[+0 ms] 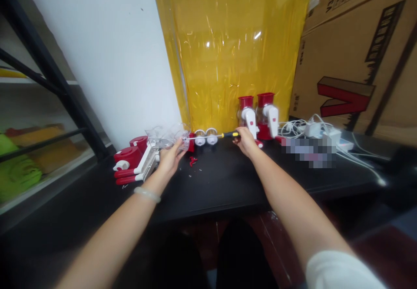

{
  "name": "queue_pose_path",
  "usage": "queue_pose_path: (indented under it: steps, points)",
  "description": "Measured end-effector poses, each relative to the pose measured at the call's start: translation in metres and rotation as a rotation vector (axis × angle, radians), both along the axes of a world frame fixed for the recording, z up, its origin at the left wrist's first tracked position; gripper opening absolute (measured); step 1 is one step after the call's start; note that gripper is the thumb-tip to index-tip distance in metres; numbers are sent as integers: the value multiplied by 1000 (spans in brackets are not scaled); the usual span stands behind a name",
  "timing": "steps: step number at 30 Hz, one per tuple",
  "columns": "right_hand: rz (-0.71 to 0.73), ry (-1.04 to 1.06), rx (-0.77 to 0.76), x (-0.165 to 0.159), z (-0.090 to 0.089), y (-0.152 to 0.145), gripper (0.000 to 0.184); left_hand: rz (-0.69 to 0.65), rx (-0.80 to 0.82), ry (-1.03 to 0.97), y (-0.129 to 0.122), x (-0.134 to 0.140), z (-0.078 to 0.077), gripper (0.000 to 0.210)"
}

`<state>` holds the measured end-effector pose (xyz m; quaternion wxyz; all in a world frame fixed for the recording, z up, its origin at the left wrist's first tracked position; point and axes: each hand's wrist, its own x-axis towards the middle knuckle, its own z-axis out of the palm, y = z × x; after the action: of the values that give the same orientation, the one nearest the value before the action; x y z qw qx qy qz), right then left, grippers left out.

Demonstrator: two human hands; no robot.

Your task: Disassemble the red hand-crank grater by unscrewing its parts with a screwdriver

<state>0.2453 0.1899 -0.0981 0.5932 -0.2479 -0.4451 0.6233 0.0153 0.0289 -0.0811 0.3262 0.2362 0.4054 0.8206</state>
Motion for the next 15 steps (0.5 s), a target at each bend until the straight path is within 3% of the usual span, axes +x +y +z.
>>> queue_pose_path:
  steps: [15]
  points:
    - [160, 173, -101, 11, 6, -9, 15, 11, -16, 14, -1, 3, 0, 46]
